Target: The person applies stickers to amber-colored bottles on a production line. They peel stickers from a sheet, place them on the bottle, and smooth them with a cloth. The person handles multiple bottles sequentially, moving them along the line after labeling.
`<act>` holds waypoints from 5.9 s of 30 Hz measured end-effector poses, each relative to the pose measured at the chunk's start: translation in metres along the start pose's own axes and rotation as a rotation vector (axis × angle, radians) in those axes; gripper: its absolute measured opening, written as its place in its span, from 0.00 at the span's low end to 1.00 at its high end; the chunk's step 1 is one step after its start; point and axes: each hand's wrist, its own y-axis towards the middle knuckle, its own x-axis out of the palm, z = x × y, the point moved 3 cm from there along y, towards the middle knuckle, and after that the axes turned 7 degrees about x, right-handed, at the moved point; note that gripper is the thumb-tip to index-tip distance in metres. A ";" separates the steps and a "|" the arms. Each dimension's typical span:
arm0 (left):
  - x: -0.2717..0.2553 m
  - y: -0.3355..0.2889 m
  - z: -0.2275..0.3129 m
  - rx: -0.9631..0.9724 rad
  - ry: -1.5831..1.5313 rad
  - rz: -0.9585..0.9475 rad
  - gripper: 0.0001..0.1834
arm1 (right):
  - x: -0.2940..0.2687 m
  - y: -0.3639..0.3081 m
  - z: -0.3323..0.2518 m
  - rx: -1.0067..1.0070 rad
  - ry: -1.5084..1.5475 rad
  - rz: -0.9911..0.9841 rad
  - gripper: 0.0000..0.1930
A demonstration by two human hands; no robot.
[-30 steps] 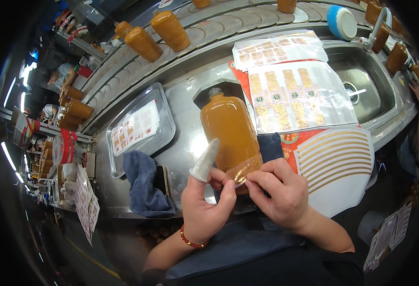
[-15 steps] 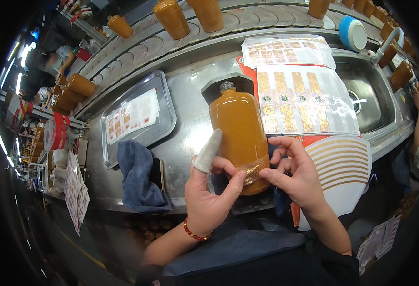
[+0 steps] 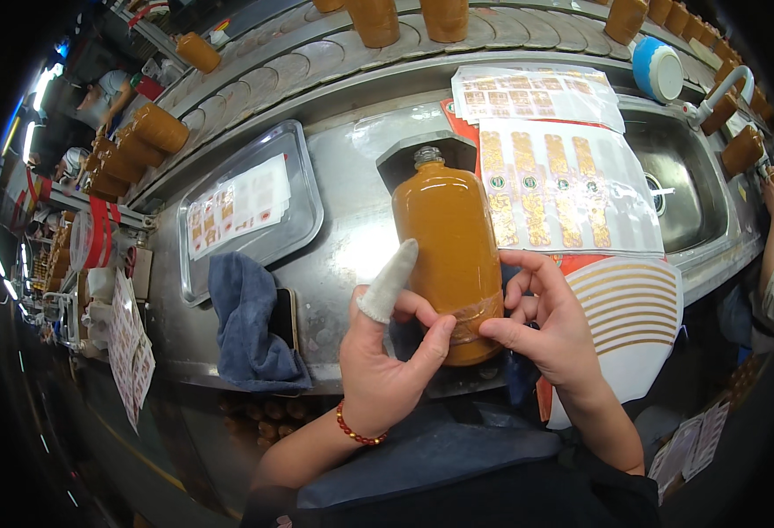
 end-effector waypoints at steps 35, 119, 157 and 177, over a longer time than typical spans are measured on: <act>0.009 -0.014 -0.037 -0.131 -0.185 -0.055 0.46 | -0.054 0.004 0.002 0.082 0.157 -0.007 0.17; 0.011 0.000 -0.016 -0.022 0.022 -0.159 0.78 | 0.016 -0.047 -0.048 -0.897 -1.077 -0.160 0.22; 0.005 0.001 0.003 0.070 0.158 -0.062 0.47 | 0.049 -0.047 -0.078 -1.052 -1.546 -0.080 0.23; 0.003 0.001 -0.003 0.048 0.180 -0.094 0.62 | 0.023 -0.040 -0.076 -0.903 -1.223 -0.086 0.22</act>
